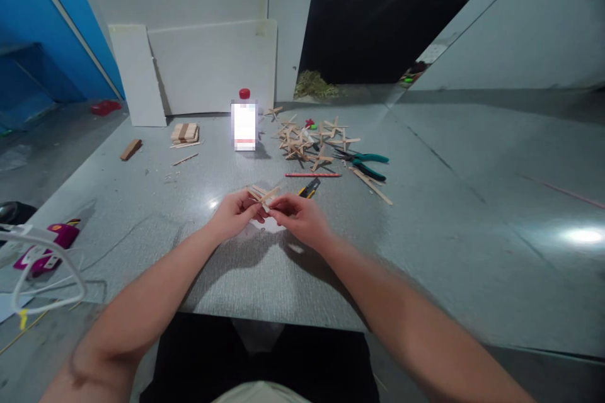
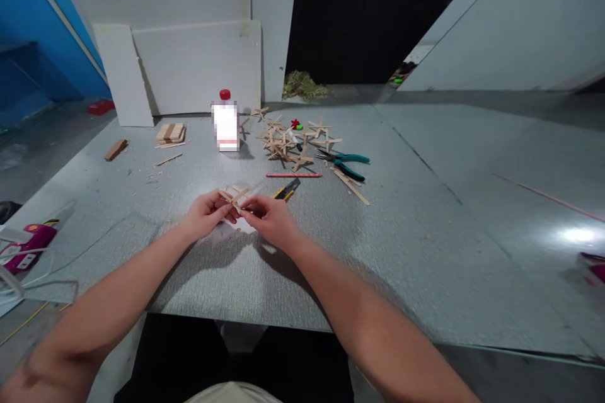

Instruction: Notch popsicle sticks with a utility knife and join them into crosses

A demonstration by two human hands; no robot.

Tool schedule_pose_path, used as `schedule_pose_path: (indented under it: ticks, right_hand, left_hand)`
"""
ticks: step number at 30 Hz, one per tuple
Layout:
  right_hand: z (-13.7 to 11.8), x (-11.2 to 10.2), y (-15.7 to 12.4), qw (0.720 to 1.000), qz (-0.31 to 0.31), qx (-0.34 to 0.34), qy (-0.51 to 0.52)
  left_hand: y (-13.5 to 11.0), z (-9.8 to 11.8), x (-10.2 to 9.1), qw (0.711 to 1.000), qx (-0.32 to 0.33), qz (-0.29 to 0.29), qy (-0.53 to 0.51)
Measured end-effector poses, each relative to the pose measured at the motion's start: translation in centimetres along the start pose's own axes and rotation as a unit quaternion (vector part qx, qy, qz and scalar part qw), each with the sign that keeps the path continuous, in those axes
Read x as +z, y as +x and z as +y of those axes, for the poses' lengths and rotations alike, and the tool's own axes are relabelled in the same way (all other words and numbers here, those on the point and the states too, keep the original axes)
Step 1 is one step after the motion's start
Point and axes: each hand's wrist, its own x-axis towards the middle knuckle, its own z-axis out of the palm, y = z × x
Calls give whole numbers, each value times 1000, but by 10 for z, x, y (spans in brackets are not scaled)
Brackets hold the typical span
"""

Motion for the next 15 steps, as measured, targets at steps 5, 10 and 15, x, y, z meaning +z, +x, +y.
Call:
schedule_pose_path:
  ticks: [5, 10, 15]
  right_hand:
    - [-1, 1, 2, 1000, 12, -14, -5]
    - [-5, -3, 3, 999, 39, -21, -20]
    - [2, -9, 6, 997, 61, -17, -51]
  left_hand:
    - [-2, 2, -1, 999, 13, 3, 45]
    - [-6, 5, -5, 993, 26, 17, 112]
    - [-3, 2, -10, 981, 17, 76, 179]
